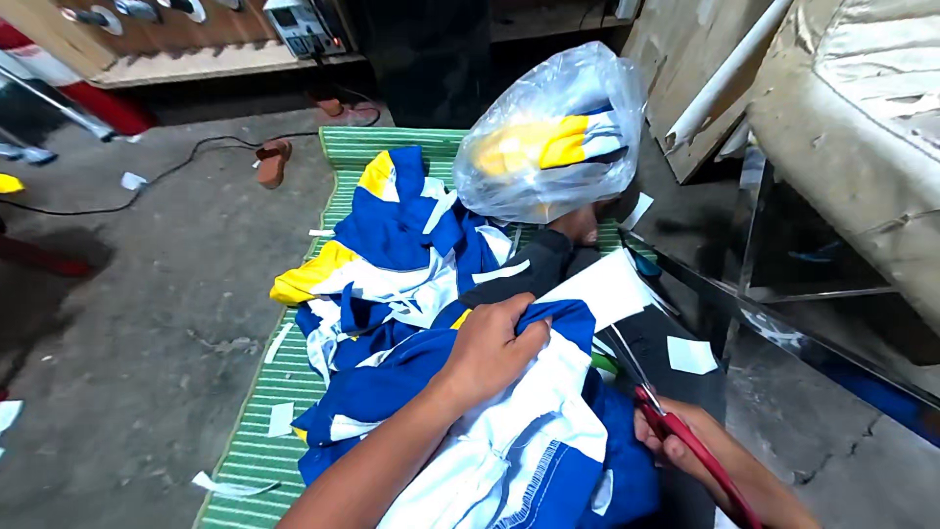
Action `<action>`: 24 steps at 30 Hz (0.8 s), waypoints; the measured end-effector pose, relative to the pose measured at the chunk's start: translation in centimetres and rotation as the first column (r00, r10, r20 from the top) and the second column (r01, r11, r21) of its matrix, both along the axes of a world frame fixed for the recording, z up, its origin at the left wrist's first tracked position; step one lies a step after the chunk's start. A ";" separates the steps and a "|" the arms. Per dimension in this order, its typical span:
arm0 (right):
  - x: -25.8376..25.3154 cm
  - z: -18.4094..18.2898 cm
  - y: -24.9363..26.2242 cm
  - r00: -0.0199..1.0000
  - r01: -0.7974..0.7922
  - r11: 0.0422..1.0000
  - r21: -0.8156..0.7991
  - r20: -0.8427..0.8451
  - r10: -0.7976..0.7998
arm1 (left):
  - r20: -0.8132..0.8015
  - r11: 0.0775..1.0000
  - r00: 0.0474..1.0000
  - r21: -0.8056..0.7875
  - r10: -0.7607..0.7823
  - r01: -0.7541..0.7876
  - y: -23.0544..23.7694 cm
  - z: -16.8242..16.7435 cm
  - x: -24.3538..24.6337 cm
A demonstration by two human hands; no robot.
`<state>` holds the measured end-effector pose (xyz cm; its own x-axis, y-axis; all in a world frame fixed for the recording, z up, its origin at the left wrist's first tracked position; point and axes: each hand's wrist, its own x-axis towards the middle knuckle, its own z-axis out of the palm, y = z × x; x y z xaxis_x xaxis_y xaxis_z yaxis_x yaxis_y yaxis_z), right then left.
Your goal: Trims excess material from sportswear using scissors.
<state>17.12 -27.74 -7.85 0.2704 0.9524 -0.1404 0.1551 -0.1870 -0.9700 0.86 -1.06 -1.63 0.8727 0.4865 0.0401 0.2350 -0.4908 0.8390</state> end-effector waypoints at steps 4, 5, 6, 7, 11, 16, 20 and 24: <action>-0.3 0.2 1.6 1.000 -0.005 0.998 0.065 0.027 0.003 | -0.042 0.998 0.997 -0.012 -0.070 0.069 -0.6 -0.2 0.0; -0.4 0.2 1.9 1.000 -0.002 0.997 0.071 0.023 0.001 | -0.038 0.997 0.997 -0.006 -0.073 0.073 -0.6 -0.2 0.0; -0.4 0.1 2.0 1.000 0.002 0.997 0.077 0.014 -0.003 | -0.033 0.997 0.997 -0.002 -0.076 0.076 -0.6 -0.2 -0.1; -0.4 0.1 2.1 1.000 0.006 0.997 0.081 0.012 -0.007 | -0.026 0.997 0.997 0.000 -0.079 0.079 -0.6 -0.2 -0.2; -0.4 0.1 2.1 0.999 0.018 0.996 0.088 0.036 -0.022 | -0.002 0.992 0.992 -0.020 -0.124 0.124 -0.4 0.0 -0.3; -1.0 -0.5 2.1 0.995 0.100 0.986 0.130 -0.020 -0.098 | 0.015 0.990 0.990 -0.022 -0.139 0.140 -0.4 -0.1 -0.2; -0.6 -0.4 2.1 0.999 0.045 0.989 0.140 0.019 -0.049 | -0.004 0.981 0.981 -0.029 -0.192 0.192 -0.3 -0.1 -0.2; -0.3 -0.1 2.2 0.998 0.018 0.995 0.101 0.050 -0.023 | -0.025 0.963 0.963 -0.038 -0.267 0.266 -0.2 -0.1 -0.2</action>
